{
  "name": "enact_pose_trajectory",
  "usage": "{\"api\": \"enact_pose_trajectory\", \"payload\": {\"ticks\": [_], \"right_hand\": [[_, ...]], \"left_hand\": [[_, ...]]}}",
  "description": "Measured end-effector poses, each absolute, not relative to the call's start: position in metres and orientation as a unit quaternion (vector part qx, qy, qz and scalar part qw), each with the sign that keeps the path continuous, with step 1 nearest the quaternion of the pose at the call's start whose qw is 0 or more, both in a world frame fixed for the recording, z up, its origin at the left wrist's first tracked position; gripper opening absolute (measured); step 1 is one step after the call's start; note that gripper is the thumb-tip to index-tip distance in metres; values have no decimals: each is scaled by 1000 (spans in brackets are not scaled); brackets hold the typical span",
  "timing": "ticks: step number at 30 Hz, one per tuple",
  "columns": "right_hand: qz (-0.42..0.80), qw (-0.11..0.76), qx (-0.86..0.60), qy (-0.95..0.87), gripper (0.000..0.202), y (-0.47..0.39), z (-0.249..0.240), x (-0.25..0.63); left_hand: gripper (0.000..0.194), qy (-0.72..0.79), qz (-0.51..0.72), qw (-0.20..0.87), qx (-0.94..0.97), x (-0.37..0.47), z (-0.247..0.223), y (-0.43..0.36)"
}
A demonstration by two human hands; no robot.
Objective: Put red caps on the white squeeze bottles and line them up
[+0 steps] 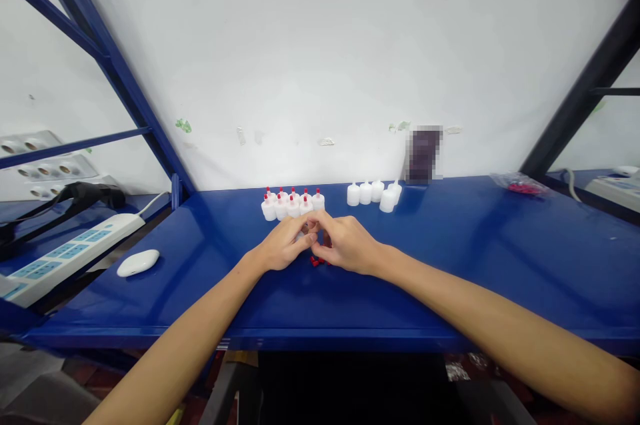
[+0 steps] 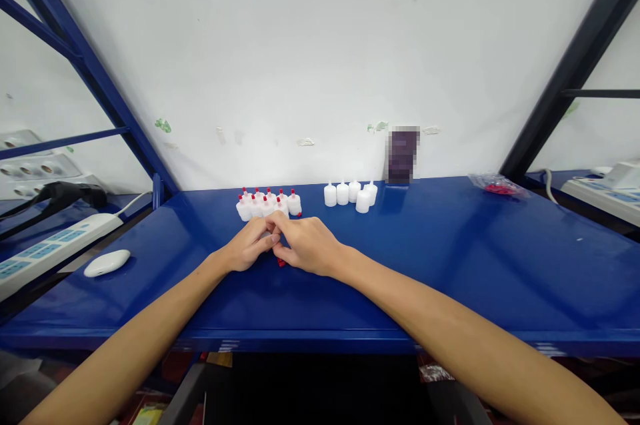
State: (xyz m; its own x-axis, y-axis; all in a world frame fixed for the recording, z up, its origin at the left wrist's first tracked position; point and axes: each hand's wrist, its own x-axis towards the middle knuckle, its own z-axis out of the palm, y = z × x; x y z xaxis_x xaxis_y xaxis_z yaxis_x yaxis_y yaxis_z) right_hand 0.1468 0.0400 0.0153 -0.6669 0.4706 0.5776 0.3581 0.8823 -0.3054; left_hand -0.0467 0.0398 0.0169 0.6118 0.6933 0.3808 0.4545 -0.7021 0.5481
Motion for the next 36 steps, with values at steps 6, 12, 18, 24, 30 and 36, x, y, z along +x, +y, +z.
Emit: {"api": "enact_pose_trajectory", "payload": {"ticks": [6,12,18,24,30,36], "right_hand": [[42,343,-236,-908,23,42,15,147],[13,299,-362,-883,17,64,18,165],[9,170,-424,-889,33,87,9,175],[9,130,-430,-894,39,92,4,171],[27,148,-429,-891,37,96,2,171],[26,134,-427,-894,35,98,0,171]], "left_hand": [[19,320,331,242,854,-47,19,41],[17,358,408,260,799,-62,12,49],[22,346,466,289,761,-64,11,53],[22,326,474,315,755,-62,11,53],[27,331,486,287,756,-64,8,55],[19,388,431,170,797,-63,6,54]]}}
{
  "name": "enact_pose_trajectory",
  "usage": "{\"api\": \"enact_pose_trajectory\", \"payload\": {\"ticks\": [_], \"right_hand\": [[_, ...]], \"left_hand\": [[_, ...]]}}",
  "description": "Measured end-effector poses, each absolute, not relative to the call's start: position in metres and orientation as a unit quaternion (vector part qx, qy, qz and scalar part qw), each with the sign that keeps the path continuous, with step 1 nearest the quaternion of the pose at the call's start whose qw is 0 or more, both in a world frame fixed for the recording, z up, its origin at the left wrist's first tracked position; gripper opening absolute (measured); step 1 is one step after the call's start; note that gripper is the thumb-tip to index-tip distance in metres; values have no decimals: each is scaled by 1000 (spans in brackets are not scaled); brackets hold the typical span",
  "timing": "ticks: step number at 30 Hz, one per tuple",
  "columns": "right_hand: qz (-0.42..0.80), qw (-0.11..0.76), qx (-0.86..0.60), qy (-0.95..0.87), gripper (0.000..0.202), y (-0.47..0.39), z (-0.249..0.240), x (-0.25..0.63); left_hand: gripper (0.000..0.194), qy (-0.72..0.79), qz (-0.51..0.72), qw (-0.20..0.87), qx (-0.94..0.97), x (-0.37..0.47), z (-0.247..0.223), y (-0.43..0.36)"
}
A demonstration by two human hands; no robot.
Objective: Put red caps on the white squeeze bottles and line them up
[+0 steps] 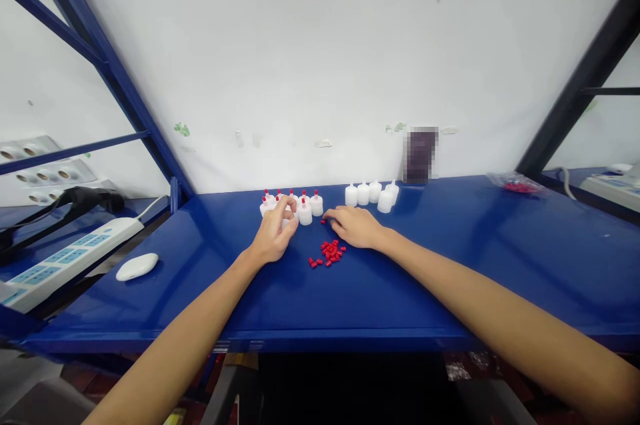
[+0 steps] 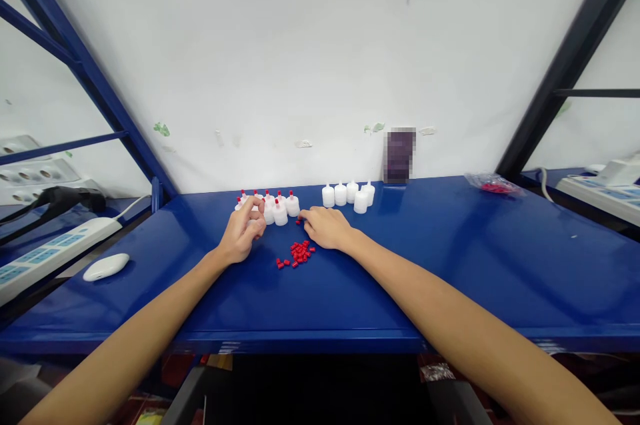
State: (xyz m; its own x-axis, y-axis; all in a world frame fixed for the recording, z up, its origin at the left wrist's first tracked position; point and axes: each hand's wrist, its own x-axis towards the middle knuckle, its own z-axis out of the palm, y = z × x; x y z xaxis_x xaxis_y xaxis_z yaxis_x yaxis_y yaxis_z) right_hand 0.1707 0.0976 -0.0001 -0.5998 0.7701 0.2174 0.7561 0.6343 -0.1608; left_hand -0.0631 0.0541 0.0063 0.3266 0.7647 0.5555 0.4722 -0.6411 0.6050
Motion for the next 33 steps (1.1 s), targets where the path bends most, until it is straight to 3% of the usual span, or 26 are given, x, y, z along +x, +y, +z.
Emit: {"api": "enact_pose_trajectory", "payload": {"ticks": [11,19,24,27,33], "right_hand": [[54,153,-333,-929,35,89,6,173],[90,213,-342,-911,23,70,19,167],[134,304,-292,-897,10,60,30,163],[121,341,-295,-884,16,58,28,158],[74,328,-242,-910,16,56,19,149]], "left_hand": [[24,430,358,180,809,-58,13,51],[27,427,347,192,813,-54,12,50],[31,409,356,195,817,-48,11,47],[34,394,361,191,824,-43,13,45],[35,379,380,200,820,-39,14,43]]}}
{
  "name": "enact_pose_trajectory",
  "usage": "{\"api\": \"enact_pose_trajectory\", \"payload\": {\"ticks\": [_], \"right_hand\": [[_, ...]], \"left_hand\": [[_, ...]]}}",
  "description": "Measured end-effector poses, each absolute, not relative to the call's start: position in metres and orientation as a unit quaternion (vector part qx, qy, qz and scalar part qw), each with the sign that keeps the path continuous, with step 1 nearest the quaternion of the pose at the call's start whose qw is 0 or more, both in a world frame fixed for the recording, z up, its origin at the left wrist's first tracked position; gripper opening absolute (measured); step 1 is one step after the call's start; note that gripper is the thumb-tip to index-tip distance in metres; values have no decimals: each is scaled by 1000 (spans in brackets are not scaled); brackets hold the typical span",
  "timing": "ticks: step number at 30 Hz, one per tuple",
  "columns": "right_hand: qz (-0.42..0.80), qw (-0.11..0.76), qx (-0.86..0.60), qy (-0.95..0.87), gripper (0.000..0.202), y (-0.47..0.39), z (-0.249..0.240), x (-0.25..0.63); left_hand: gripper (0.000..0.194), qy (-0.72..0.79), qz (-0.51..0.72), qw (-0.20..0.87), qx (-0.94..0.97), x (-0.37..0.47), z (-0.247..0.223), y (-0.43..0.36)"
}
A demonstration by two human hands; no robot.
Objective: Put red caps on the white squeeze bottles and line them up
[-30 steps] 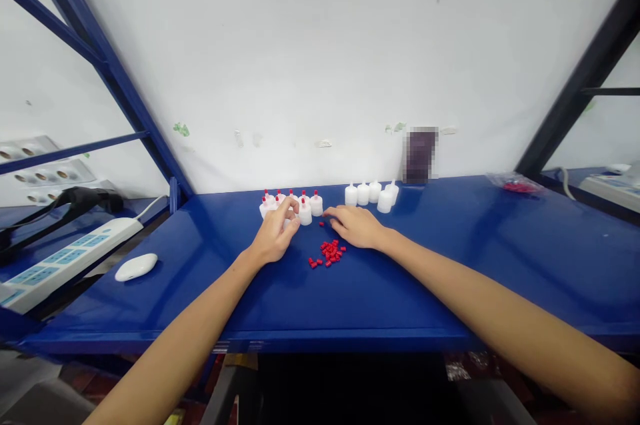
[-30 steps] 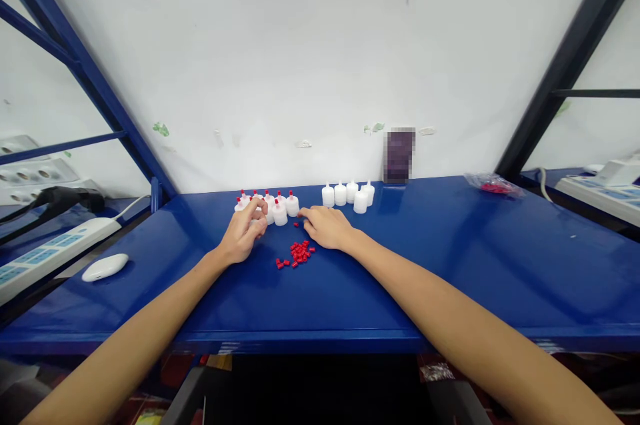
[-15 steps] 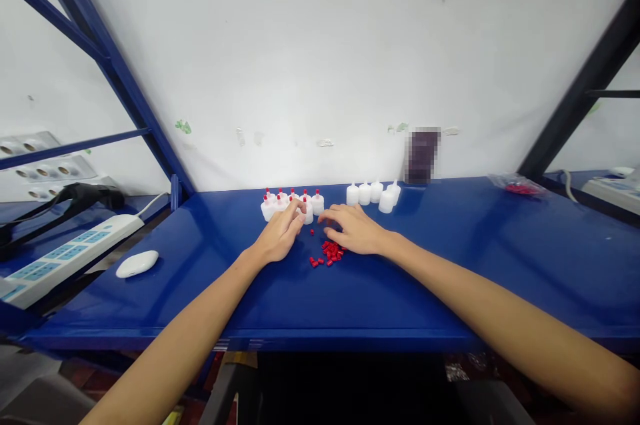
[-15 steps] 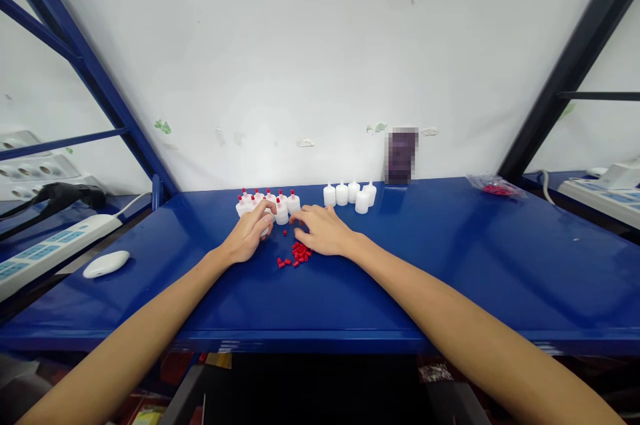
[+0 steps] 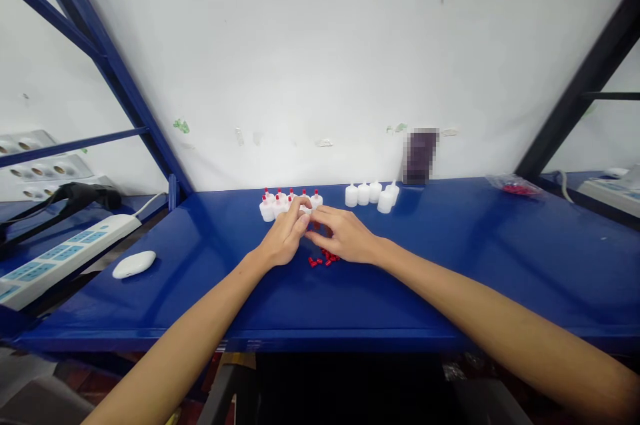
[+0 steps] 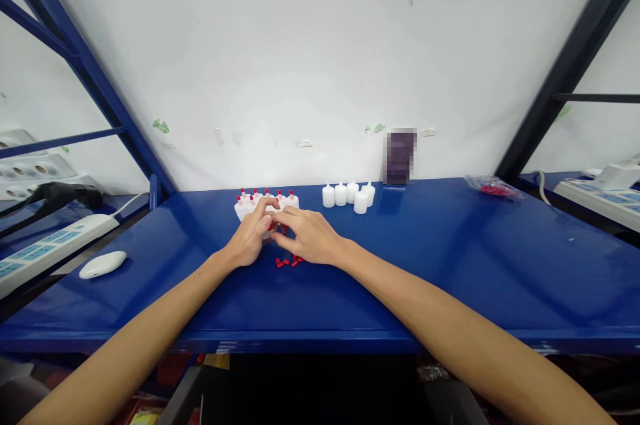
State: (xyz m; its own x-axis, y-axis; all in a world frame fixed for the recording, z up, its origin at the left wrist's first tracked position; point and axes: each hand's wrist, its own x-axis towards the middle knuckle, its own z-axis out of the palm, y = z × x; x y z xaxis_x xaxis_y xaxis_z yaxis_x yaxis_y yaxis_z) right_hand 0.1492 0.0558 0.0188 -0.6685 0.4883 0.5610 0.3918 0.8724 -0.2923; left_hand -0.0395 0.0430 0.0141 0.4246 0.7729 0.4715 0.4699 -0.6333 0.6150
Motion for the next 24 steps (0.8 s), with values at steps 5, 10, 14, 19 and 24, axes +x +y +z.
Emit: {"api": "enact_pose_trajectory", "payload": {"ticks": [5,10,14,19,24], "right_hand": [[107,384,-242,-885,16,56,18,147],[130,417,-393,-809,13,73,17,156],[106,321,-459,-822,13,91,8,161],[152,319,-438,-827,23,99,-1,160],[180,344,-404,-828,23,92,0,162]], "left_hand": [[37,379,369,210,822,-43,13,44],[36,443,359,154,807,-50,12,50],[38,469,320,112,816,-54,14,55],[40,469,275,82,835,-52,15,56],[39,483,245,67,838,-53,13,56]]}}
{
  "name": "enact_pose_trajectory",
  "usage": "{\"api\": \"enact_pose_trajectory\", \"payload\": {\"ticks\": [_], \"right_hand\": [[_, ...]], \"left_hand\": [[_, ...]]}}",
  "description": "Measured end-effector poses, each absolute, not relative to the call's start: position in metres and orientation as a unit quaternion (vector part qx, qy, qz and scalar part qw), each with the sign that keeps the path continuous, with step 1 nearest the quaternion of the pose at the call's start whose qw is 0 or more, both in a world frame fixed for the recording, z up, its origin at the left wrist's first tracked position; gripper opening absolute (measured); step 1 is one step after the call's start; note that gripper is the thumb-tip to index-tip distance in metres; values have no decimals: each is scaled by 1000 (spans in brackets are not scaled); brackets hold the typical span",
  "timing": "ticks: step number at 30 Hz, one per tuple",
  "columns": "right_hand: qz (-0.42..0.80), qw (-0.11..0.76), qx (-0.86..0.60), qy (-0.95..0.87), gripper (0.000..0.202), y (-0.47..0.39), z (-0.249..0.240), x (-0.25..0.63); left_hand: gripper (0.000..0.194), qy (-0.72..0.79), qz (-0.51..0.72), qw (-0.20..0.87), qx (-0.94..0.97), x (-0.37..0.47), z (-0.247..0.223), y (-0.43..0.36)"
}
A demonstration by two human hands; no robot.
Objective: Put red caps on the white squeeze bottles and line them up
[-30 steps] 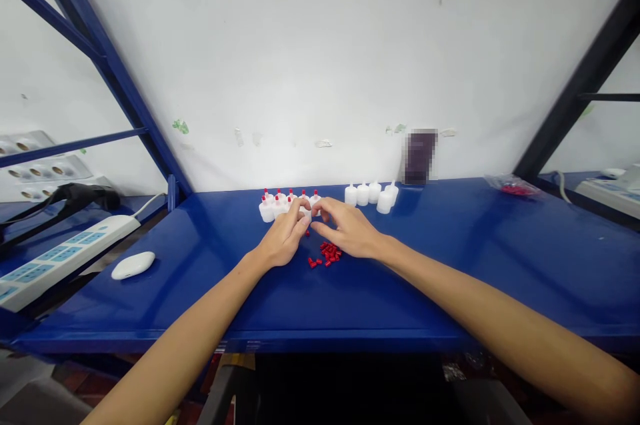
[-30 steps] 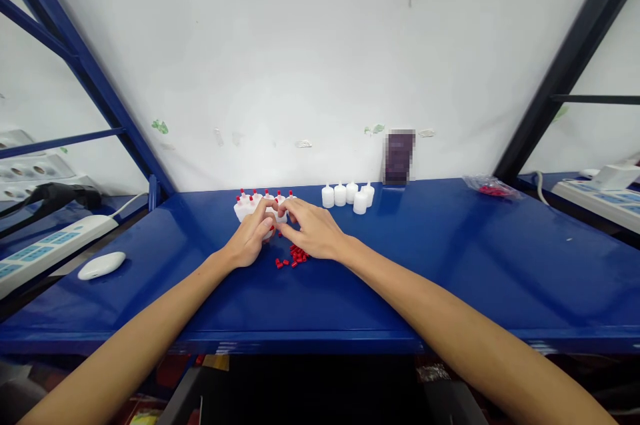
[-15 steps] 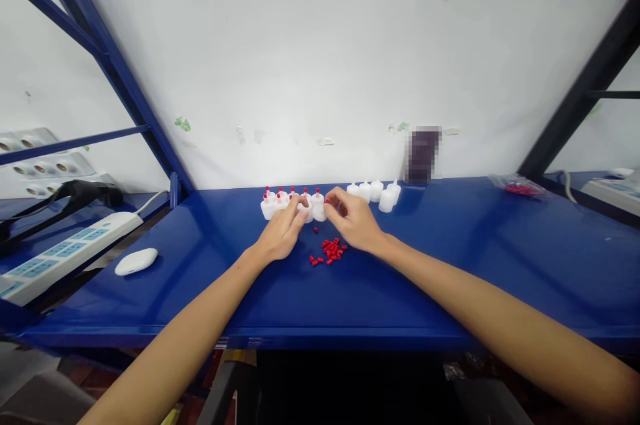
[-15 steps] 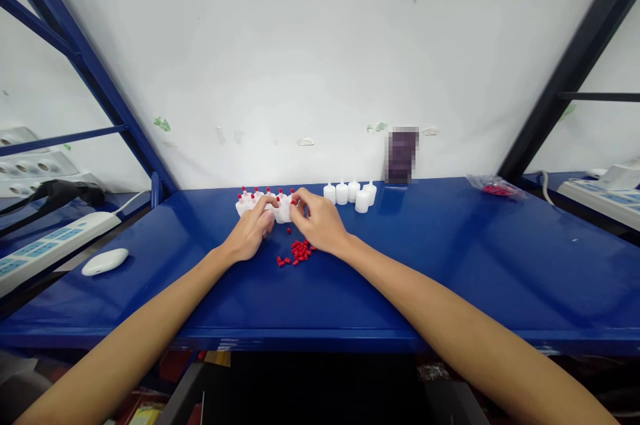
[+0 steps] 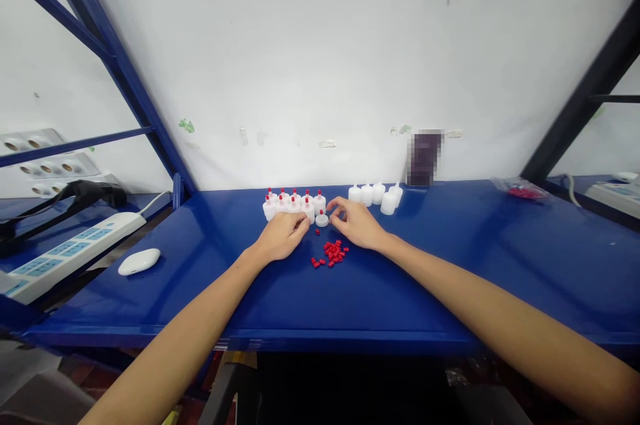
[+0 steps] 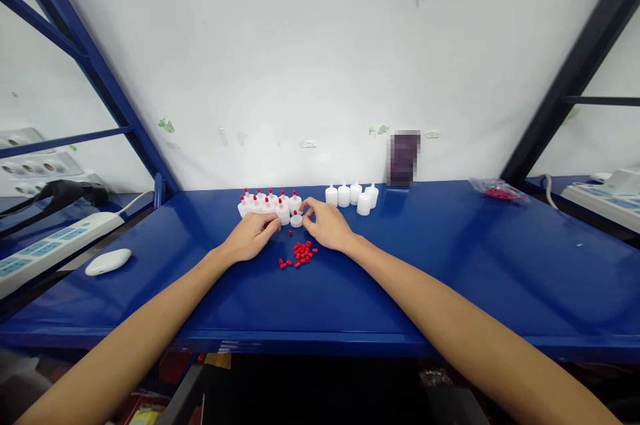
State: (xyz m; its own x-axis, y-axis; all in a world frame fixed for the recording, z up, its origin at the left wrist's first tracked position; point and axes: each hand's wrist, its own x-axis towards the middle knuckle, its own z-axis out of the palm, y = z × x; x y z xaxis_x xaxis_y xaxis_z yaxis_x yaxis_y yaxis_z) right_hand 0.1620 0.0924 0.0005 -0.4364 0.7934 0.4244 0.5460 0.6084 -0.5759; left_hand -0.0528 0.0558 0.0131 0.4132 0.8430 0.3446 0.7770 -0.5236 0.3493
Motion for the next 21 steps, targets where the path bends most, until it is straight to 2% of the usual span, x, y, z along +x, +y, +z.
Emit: {"api": "enact_pose_trajectory", "payload": {"ticks": [3,7,21], "right_hand": [[173,325,-365,-855,19,86,3,162],[166,296,-342,-876,26,83,4,162],[119,209,-331,-913,29,84,8,154]], "left_hand": [[33,473,241,67,845,-54,12,56],[30,462,245,75,849,-54,13,55],[47,453,274,79,845,-52,17,52]]}}
